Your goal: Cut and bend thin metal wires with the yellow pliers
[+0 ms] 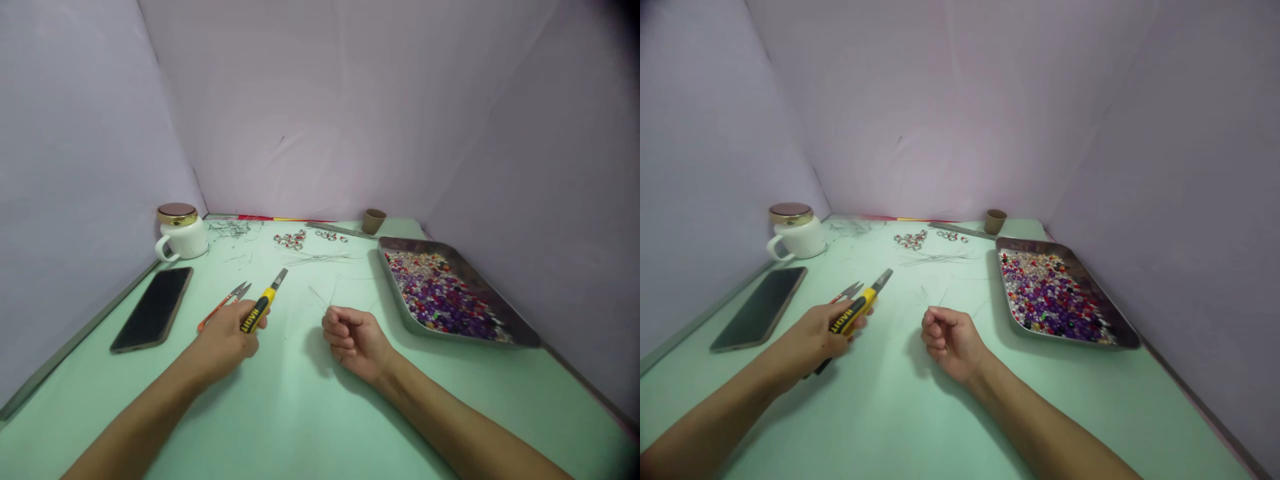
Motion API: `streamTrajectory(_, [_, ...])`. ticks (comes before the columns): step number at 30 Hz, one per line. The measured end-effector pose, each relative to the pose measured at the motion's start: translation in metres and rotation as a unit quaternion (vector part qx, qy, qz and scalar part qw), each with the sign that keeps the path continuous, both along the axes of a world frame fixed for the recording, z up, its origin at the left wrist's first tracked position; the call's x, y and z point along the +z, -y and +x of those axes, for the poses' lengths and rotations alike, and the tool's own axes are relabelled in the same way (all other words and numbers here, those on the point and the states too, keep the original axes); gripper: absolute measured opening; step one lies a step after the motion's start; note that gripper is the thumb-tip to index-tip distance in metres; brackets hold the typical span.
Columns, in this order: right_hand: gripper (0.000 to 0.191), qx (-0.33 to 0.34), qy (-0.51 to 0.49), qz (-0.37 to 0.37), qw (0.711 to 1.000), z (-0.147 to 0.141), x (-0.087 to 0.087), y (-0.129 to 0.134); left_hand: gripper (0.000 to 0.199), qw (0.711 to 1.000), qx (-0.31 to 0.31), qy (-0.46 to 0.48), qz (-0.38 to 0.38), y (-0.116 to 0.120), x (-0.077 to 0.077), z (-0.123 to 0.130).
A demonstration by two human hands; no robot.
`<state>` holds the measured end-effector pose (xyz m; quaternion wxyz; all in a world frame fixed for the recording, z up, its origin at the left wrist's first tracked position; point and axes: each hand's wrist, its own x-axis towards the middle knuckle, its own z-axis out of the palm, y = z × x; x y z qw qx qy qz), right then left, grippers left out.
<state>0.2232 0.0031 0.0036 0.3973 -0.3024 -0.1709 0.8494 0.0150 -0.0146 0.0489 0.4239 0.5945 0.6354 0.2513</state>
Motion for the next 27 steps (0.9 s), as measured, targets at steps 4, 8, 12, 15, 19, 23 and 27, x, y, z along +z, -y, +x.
streamTrajectory(4, [0.009, -0.004, -0.002, -0.002, 1.0, -0.001, 0.002, 0.001, 0.011, 0.977, -0.065, -0.184, 0.086, 0.003, -0.015, 0.005])
streamTrajectory(8, [0.009, -0.001, -0.001, -0.005, 1.0, 0.0, 0.002, 0.002, 0.01, 0.946, -0.089, -0.282, 0.13, 0.005, -0.026, 0.008])
streamTrajectory(12, [0.009, 0.003, -0.007, 0.004, 1.0, 0.002, 0.0, 0.001, 0.008, 0.928, -0.109, -0.334, 0.129, 0.01, -0.026, 0.013])
streamTrajectory(15, [0.01, 0.003, -0.014, 0.009, 1.0, 0.003, 0.0, 0.0, 0.012, 0.923, -0.108, -0.351, 0.116, 0.013, -0.026, 0.018])
streamTrajectory(19, [0.012, -0.001, 0.004, 0.015, 1.0, 0.0, -0.001, 0.001, 0.02, 0.918, -0.098, -0.367, 0.114, 0.014, -0.029, 0.02])
streamTrajectory(23, [0.017, 0.019, 0.054, 0.072, 0.996, -0.007, -0.005, 0.009, 0.026, 0.911, -0.078, -0.371, 0.161, 0.016, -0.03, 0.023])
streamTrajectory(27, [0.025, 0.08, 0.094, 0.13, 0.984, -0.016, -0.009, 0.02, 0.023, 0.955, -0.022, -0.203, 0.217, 0.019, -0.022, 0.029])
